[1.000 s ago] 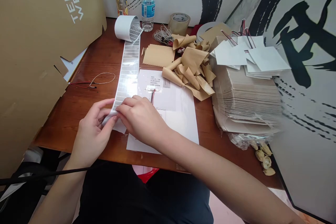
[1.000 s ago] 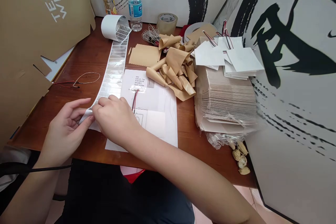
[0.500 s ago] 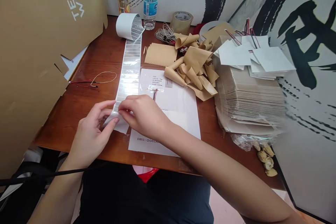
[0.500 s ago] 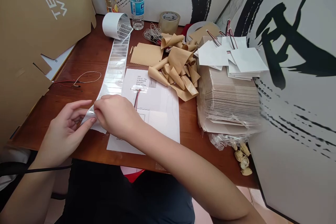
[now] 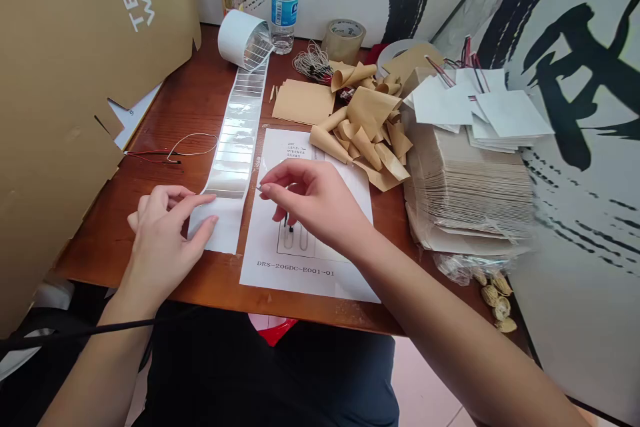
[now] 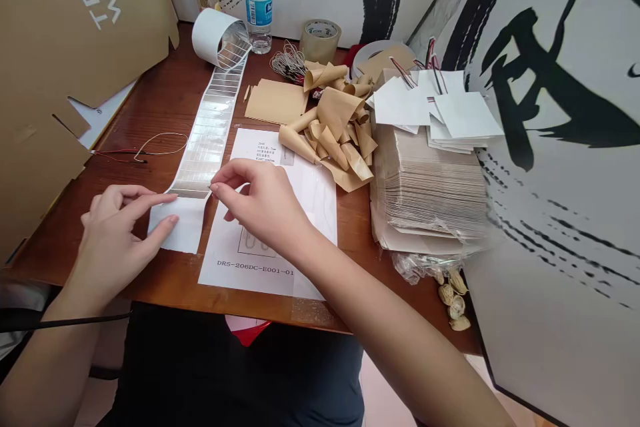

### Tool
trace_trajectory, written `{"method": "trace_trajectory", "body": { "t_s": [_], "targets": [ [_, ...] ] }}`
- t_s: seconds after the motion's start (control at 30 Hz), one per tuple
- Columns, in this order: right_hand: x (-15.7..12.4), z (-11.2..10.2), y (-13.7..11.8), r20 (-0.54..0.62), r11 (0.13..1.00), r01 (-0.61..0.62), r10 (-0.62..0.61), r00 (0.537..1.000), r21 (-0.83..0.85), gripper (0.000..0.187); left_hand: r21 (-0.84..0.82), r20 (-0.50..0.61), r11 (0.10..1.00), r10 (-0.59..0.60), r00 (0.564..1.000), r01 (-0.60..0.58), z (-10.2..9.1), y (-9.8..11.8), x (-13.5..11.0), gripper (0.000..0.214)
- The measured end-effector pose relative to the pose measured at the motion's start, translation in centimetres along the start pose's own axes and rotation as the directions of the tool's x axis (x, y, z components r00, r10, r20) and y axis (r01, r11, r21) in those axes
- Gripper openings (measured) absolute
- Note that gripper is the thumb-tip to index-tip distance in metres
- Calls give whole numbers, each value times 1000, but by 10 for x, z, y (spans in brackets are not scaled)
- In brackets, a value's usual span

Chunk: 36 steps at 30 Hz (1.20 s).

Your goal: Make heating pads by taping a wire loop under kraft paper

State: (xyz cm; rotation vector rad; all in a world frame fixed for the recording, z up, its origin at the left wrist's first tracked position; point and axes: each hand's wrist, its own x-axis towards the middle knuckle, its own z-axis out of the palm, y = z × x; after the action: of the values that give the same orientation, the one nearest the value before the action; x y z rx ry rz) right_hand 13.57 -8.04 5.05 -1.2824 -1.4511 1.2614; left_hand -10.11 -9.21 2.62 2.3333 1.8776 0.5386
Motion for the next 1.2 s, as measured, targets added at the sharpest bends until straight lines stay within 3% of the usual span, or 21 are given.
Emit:
{"method": "trace_trajectory", "body": {
  "t_s": [0.1, 0.17, 0.23, 0.37, 0.57, 0.67, 0.8, 0.87, 0.93, 0.97, 1.07, 1.13, 1.2],
  "targets": [
    [-8, -5, 4, 28, 998, -22, 20, 999, 59, 8, -192, -78, 980, 40, 996, -54, -4, 13, 6, 23],
    [-10, -6, 7, 42, 999, -12, 10, 999, 49, 9, -358, 2, 933, 38, 999, -35, -8, 26, 12, 21],
    [-12, -6, 11, 31, 999, 41, -41, 999, 5, 8, -491, 178, 867, 4, 984, 85, -10, 38, 19, 28],
    [-16, -5, 19, -5, 967, 205, -208, 978, -149, 5, -558, 385, 808, 48, 922, 190, -7, 51, 34, 32],
    [-23, -5, 35, 32, 867, 370, -382, 924, -334, 8, -522, 488, 825, 81, 869, 216, -1, 54, 40, 29],
    [-25, -5, 41, 37, 838, 386, -404, 914, -385, 7, -498, 483, 846, 88, 871, 191, 1, 60, 38, 25],
    [-27, -9, 41, 47, 836, 381, -396, 917, -394, 12, -449, 343, 893, 127, 931, 43, 4, 65, 41, 21],
    [-27, -16, 39, 58, 859, 376, -380, 923, -348, 17, -428, 296, 903, 172, 940, -30, 4, 63, 46, 20],
    [-26, -24, 38, -6, 877, 346, -370, 929, -334, 16, -426, 358, 897, 286, 889, -118, 4, 61, 55, 22],
    [-25, -28, 37, -70, 885, 312, -356, 932, -345, 14, -437, 418, 885, 360, 834, -163, 4, 59, 59, 23],
    [-22, -38, 40, -230, 913, 185, -280, 932, -364, 9, -483, 585, 822, 560, 587, -303, 7, 59, 74, 19],
    [-19, -42, 44, -262, 924, 131, -234, 936, -359, 8, -462, 638, 822, 568, 520, -332, 10, 61, 82, 17],
    [-17, -43, 48, -264, 930, 101, -203, 943, -353, 9, -454, 657, 819, 574, 490, -350, 14, 63, 89, 16]
  ]
}}
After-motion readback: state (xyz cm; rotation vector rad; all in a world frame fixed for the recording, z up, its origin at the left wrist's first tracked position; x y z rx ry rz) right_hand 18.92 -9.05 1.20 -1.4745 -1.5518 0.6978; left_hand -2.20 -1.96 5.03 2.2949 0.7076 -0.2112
